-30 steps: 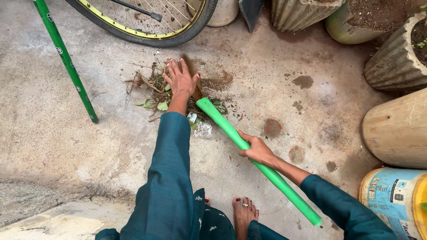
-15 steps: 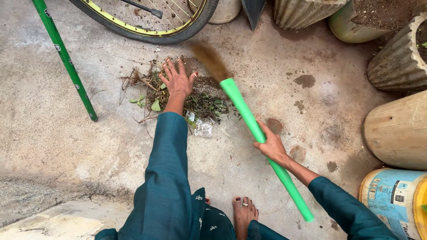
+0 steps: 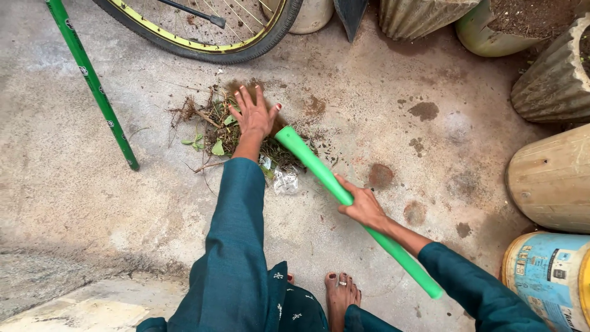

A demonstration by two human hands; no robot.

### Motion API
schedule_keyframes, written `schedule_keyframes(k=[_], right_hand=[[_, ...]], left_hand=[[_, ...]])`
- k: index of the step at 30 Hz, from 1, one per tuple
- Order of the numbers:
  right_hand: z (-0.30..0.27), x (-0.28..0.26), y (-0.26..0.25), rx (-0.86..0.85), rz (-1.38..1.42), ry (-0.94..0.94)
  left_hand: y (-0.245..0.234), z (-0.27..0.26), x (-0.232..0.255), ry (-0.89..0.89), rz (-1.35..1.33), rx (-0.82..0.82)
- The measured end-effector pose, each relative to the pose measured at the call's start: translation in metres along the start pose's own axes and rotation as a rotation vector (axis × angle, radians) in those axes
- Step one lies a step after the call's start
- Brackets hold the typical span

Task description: The person sweeps dirt and plant debris across the floor using a broom.

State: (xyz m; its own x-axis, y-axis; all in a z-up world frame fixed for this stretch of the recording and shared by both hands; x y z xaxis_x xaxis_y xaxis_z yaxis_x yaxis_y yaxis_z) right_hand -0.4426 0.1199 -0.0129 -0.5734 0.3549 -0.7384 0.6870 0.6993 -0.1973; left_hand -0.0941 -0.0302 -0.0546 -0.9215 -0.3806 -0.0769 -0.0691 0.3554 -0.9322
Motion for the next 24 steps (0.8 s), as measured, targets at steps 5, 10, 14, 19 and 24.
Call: schedule_keyframes(k=[5, 10, 14, 19, 24], right_hand=[[0.033, 0.018, -0.020, 0.096, -0.080, -0.068], [0.081, 0.081, -0.019, 0.188, -0.206, -0.356], [0.073, 0.037, -0.037, 0.225, -0.188, -0.447], [0.068, -0.027, -0.074, 0.184, -0.069, -0.192], [0.077, -0.064, -0.115, 0.315, -0.641, -0.771]], left_hand=[[0.004, 0.001, 0.004, 0.041, 0.030, 0.003], [-0.002, -0.009, 0.009, 0.092, 0.095, -0.029], [0.002, -0.009, 0.013, 0.125, 0.098, -0.062], [0.013, -0.003, 0.018, 0.163, 0.131, -0.061], [0.003, -0.009, 0.024, 0.221, 0.134, -0.139]])
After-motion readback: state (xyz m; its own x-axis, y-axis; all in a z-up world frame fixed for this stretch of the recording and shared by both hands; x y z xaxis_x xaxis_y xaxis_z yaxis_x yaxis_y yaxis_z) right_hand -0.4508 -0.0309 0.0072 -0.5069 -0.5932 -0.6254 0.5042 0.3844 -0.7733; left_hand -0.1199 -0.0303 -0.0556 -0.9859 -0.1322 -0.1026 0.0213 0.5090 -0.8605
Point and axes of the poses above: each hand's wrist, its own z-axis towards the middle knuckle, its own y-axis out of the palm, x = y × z, the point moved 2 cm from there along z, towards the middle knuckle, and after that the axes turned 11 degrees about z, right-handed, at the moved point
